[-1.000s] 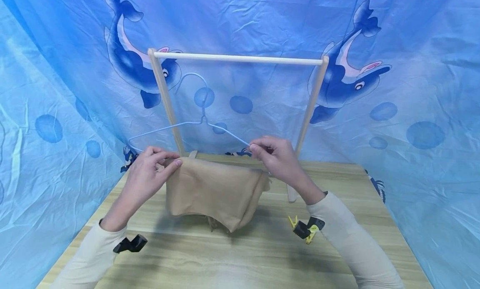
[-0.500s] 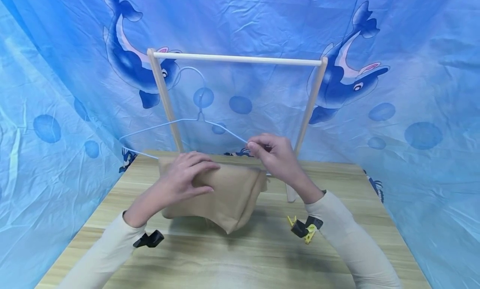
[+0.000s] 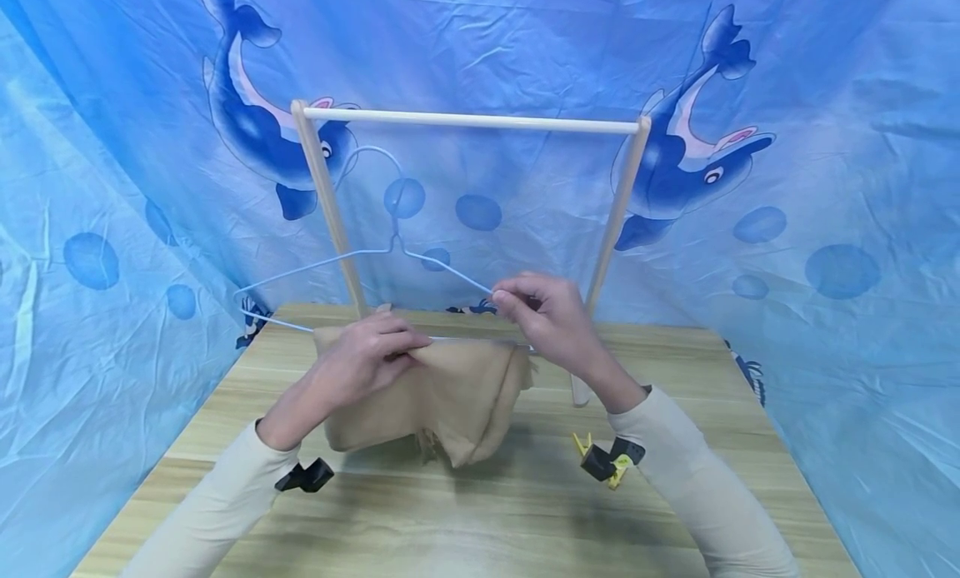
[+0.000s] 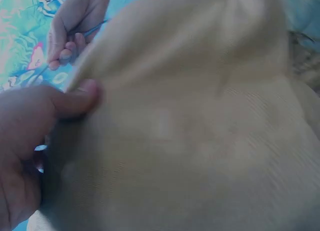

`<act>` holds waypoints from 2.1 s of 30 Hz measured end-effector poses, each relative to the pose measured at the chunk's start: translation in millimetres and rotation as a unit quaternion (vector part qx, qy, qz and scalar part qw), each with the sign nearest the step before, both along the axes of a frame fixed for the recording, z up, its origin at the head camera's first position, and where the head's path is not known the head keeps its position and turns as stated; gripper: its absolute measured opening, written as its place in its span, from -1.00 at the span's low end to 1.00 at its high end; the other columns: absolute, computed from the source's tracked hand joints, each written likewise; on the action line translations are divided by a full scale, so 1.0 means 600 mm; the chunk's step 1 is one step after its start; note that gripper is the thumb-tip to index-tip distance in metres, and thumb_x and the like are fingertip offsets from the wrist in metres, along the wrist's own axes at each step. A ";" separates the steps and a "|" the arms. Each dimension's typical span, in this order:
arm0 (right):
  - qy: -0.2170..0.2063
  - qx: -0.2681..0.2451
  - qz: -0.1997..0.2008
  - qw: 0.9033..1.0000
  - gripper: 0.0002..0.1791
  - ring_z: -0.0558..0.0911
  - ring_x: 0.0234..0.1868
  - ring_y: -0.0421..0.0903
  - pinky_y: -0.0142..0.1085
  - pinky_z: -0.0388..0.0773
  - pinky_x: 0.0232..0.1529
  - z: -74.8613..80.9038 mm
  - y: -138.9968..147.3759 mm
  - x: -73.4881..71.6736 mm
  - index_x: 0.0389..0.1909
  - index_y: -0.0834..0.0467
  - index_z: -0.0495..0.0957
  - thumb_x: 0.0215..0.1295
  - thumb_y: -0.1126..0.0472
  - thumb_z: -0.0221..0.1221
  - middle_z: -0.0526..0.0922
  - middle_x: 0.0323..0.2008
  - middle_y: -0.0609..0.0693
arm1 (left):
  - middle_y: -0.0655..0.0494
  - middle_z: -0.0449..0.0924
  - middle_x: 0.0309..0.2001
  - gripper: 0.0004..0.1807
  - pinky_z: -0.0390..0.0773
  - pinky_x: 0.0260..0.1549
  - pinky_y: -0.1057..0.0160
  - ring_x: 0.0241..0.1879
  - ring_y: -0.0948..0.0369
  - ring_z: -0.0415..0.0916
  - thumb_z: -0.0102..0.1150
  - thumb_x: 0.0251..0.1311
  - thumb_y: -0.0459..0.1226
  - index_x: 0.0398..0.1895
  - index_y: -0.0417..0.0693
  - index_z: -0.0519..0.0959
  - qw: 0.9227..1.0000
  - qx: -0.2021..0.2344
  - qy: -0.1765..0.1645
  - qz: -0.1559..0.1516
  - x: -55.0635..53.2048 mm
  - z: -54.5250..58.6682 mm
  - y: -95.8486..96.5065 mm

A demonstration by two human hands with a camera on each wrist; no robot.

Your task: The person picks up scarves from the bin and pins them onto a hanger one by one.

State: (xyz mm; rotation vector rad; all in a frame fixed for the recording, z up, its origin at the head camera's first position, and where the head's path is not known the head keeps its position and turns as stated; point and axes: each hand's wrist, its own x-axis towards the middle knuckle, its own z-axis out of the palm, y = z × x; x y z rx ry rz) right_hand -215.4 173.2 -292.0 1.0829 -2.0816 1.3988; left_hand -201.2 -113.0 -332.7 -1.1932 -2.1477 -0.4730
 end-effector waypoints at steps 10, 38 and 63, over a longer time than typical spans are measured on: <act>0.004 0.016 0.015 1.000 -0.82 0.51 -0.48 -0.10 -0.39 0.48 -0.45 -0.003 0.000 -0.001 -0.24 0.27 0.74 0.38 0.52 0.19 0.60 -0.47 0.02 | 0.01 0.74 -0.34 -0.86 0.62 -0.30 0.16 -0.34 0.12 0.62 0.41 0.04 -0.47 -0.28 -0.23 0.78 0.995 0.095 -0.002 0.001 -0.005 -0.004 0.008; -0.013 -0.011 0.003 1.000 -0.85 0.46 -0.44 -0.15 -0.40 0.45 -0.40 0.004 -0.016 0.007 -0.23 0.37 0.71 0.40 0.52 0.16 0.58 -0.45 0.06 | 0.12 0.74 -0.04 -0.53 0.60 -0.01 0.08 -0.03 0.12 0.65 0.47 0.16 0.04 0.04 0.00 0.72 0.994 -0.008 -0.095 0.058 0.001 0.019 0.017; -0.024 -0.005 -0.024 0.999 -0.86 0.49 -0.48 -0.11 -0.40 0.46 -0.43 -0.008 -0.013 0.001 -0.22 0.32 0.74 0.41 0.46 0.19 0.59 -0.45 0.06 | 0.15 0.62 -0.45 -0.82 0.43 -0.36 0.34 -0.37 0.23 0.44 0.47 0.01 -0.52 -0.30 -0.16 0.81 0.980 0.115 -0.052 -0.155 -0.010 0.010 0.019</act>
